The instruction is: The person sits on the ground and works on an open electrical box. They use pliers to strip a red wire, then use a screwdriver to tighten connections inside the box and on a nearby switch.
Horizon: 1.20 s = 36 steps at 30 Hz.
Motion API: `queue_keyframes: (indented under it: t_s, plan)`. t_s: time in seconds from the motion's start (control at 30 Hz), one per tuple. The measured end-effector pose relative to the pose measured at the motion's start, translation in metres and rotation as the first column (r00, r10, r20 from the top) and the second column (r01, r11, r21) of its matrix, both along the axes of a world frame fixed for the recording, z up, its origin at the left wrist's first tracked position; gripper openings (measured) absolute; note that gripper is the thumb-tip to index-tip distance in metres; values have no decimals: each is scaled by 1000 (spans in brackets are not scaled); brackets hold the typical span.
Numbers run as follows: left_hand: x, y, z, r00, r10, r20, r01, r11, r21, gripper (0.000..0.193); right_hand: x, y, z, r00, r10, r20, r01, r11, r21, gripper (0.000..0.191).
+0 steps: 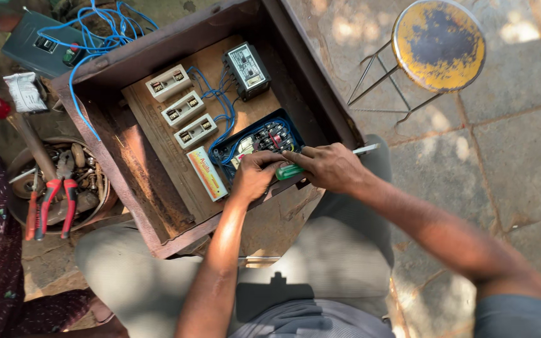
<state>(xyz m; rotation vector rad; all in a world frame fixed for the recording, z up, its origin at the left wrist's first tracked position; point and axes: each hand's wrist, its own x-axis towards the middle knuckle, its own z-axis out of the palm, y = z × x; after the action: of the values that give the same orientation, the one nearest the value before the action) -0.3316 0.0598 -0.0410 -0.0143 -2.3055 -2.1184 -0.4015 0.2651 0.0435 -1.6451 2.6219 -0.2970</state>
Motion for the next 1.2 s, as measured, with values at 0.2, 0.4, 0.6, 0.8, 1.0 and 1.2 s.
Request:
queue_keyframes:
  t_s: [0.2,0.4,0.6,0.8,1.0,1.2]
  plan:
    - [3,-4,8,996,-79,38,81,995,-54,15,-6,-3,-2,982,190,-25,-165,904,395,23]
    - [8,-3,15,981,-10,-193,2,999,-42,16,12,-13,-1,740,-398,542,357,916,185,18]
    - [12,2,19,951,181,-249,-222,964,-147,14,26,0,13,1,-439,898,750,594,290,28]
    - [6,5,23,970,89,-225,-105,993,-61,11,32,10,26,989,-143,-43,120,933,-339,55]
    - [7,1,25,983,-16,-182,7,999,-50,10,11,1,9,983,160,-93,-147,980,130,51]
    - [2,1,15,971,9,-237,-32,995,-90,11,16,-11,-20,723,-385,574,514,855,-74,15]
